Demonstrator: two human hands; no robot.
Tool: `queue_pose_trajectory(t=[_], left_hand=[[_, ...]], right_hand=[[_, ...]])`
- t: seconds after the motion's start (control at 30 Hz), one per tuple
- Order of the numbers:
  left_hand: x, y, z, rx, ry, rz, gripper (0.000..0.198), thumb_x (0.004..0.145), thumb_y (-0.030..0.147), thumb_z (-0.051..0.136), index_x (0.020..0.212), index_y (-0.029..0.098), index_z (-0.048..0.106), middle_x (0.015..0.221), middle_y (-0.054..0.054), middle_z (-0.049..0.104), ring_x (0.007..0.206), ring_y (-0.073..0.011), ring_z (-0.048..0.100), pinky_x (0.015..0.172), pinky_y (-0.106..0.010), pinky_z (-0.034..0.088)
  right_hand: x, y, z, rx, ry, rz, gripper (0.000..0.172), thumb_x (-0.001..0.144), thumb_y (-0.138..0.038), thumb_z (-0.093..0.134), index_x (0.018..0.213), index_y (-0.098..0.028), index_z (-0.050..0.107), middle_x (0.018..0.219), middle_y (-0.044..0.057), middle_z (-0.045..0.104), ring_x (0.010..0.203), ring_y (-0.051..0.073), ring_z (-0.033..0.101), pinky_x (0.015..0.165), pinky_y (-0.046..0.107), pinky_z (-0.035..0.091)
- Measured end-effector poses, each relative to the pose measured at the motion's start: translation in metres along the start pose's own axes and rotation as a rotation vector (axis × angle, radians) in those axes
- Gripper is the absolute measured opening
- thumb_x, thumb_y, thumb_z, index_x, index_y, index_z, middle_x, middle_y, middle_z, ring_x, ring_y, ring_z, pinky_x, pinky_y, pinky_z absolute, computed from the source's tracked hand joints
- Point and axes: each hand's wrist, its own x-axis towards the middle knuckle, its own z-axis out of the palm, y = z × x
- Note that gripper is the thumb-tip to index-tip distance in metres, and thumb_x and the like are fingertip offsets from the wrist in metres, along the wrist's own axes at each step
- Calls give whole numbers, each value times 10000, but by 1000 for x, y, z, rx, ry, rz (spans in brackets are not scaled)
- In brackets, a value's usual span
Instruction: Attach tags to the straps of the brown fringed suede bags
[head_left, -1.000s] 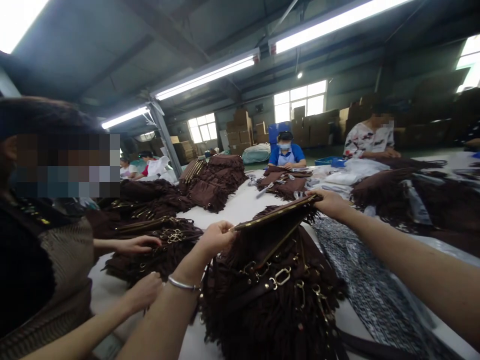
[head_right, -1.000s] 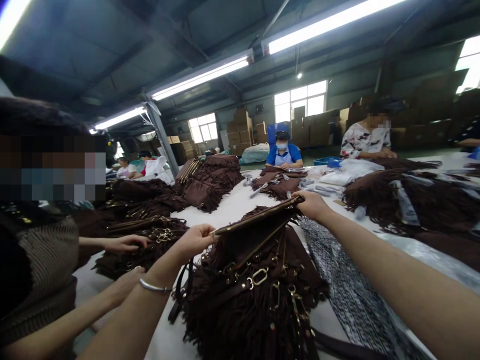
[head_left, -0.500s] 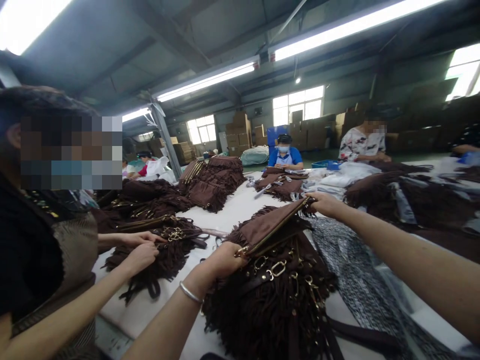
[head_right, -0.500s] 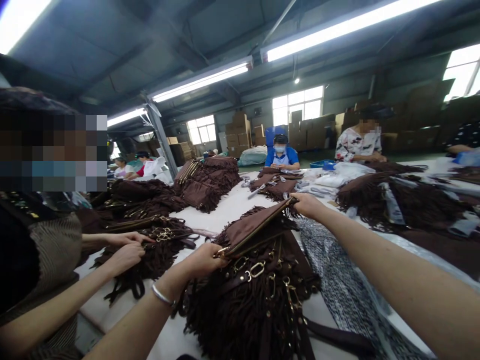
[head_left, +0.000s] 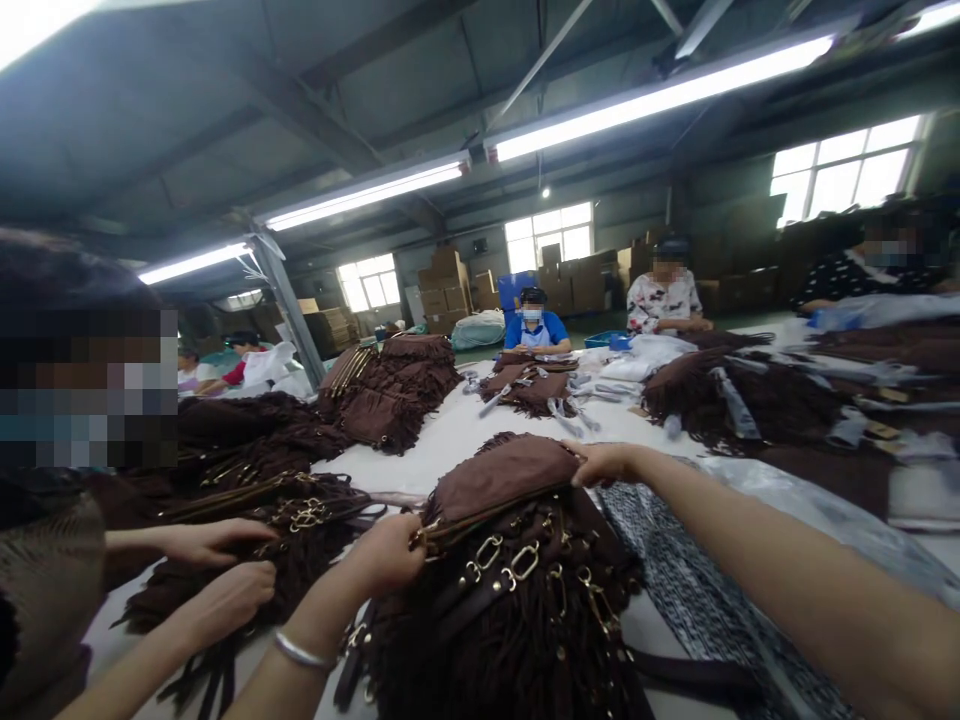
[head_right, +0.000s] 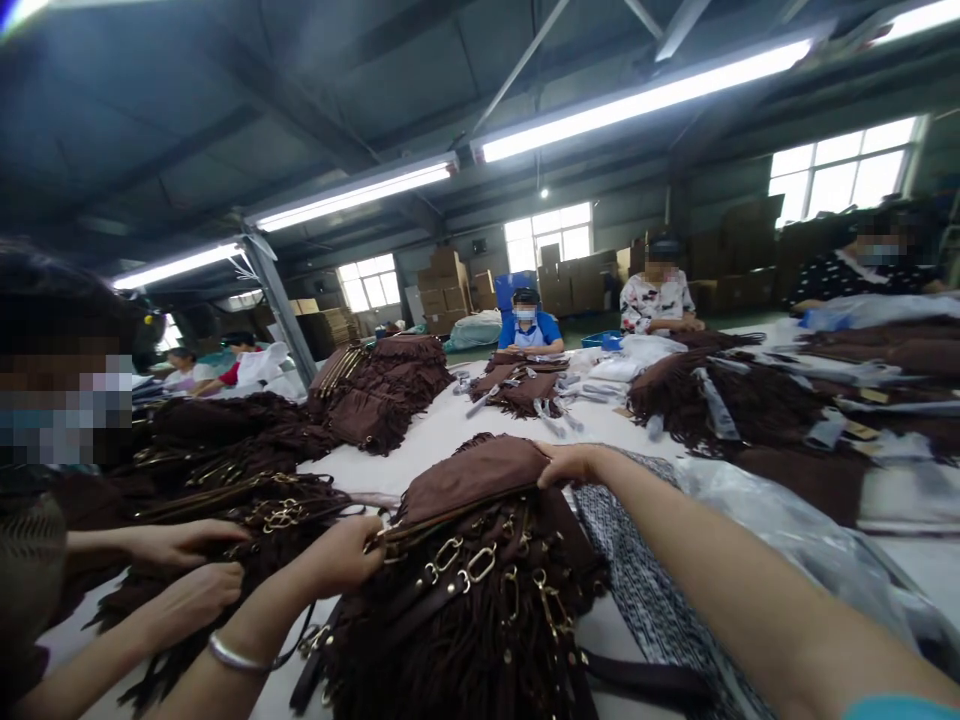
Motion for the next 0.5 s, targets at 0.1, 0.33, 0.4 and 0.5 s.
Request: queue_pose_trajectory(t=[0.1,0.33,0.4,0.5], left_hand=[[0,10,9,64,97,54,330,701,306,611,1011,196,638,1009,-98,669,948,-260,616,808,-312,443],[21,44,17,272,56,115,450,685,208,603,1134,225,616,993,-117,648,887,-278,641,771,-355,481],[29,43,13,329,50,75,370,673,171,599,1037,213,652,950,-116,656,818,-266,647,721,-345,479],[45,33,-8,356,90,12,254,687,165,591,916,204,692,871,-100,652,740,-240,635,681,-330,467]], right_hand=[[-2,10,15,231,-35,129,643,707,-458,656,1309,-298,496,932,36,721,715,193,679,645,344,547],[12,-26,31,591,48,141,392,717,-309,673,1087,-226,572,809,24,663,644,149,607,575,264,537],[11,-50,28,654,59,99,360,728,-246,631,1079,-200,570,797,26,649,633,141,598,565,255,536],[-2,-91,22,725,93,24,465,734,-191,591,1192,-208,510,825,16,634,646,141,606,568,267,551]])
